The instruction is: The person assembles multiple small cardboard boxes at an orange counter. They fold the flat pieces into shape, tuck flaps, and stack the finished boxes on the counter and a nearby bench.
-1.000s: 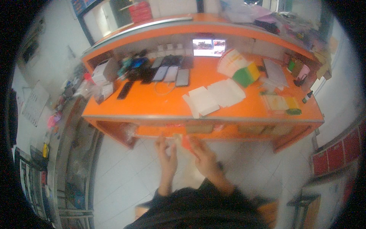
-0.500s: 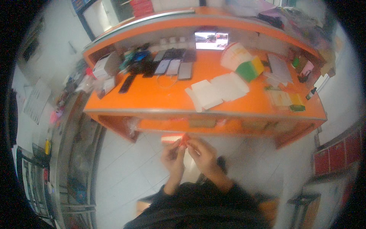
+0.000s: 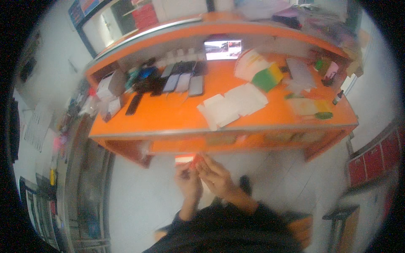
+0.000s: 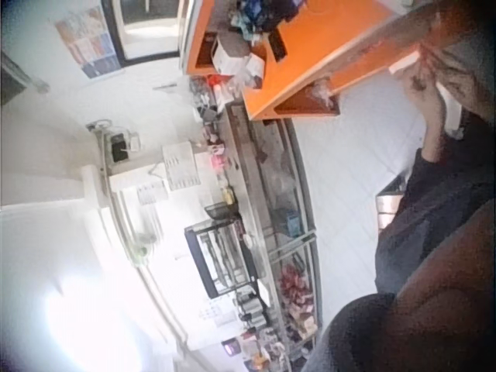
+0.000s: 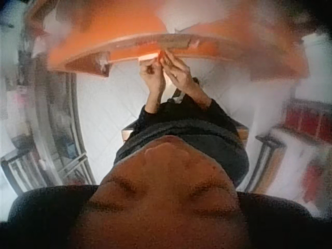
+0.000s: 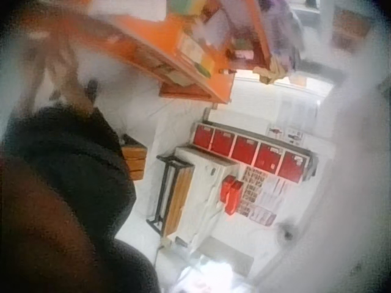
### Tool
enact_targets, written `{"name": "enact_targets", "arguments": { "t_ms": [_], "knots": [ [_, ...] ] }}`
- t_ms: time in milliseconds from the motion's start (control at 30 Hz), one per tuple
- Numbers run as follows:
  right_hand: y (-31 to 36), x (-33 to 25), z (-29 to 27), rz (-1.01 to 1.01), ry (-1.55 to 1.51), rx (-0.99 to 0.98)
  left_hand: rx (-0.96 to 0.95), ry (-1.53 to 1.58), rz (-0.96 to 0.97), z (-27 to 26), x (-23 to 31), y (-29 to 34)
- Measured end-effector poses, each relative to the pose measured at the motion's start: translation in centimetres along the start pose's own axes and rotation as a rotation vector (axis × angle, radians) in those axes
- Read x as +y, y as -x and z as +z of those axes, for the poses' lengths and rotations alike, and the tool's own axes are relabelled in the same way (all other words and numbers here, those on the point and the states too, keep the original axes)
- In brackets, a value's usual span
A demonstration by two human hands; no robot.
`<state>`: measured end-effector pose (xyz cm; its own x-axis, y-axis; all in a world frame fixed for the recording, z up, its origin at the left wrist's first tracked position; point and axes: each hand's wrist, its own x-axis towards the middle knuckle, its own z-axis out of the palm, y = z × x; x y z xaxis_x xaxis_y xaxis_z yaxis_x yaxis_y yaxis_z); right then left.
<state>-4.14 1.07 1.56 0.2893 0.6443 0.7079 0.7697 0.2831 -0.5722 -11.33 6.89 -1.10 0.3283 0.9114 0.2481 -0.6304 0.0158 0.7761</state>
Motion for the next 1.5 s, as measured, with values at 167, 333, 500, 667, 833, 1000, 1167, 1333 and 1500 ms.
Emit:
{"name": "enact_targets", "arguments": {
  "t_ms": [167,333,500,667,833,1000,1167,1333,1500],
  "knots": [
    [0.7,2.4,-0.1,0.202,-0.167,0.171,-0.197,0.203,-0.292,0.8,0.2,-0.7],
    [0.2,4.8,-2.1,0.483,-0.699,0.597,-0.33,-0.516,0.283,0.4,0.9,-2.3],
    [0.5,6.6,-4.1,0.627,-0.617,0.257,-0.191,-0.31,-0.323,2.7,-0.7,-6.2],
    [-2.0,8.5,-5.0,0.519,-0.003,0.361,-0.337,-0.494,-0.246,5.1,-4.5,-7.7],
    [-3.5,11.3,-7.7,0.301,0.253,0.179,-0.357,0.044,-0.456,9.2,-9.0,-10.7],
    [-7.8,12.3,-13.4,0.123,0.071,-0.192,-0.237,0.811,-0.607,13.7,-12.2,-15.8],
    [-6.3,18.1,-14.8,0.31,-0.242,0.124,-0.554,1.278,-0.607,23.6,-12.6,-18.6],
    [-9.6,20.2,-20.4,0.29,0.194,-0.027,-0.768,0.945,-0.7,25.2,-18.6,-22.4],
    [-15.2,25.4,-25.3,0.253,0.633,-0.161,-0.772,0.499,-0.668,29.9,-17.2,-26.2]
  ]
}}
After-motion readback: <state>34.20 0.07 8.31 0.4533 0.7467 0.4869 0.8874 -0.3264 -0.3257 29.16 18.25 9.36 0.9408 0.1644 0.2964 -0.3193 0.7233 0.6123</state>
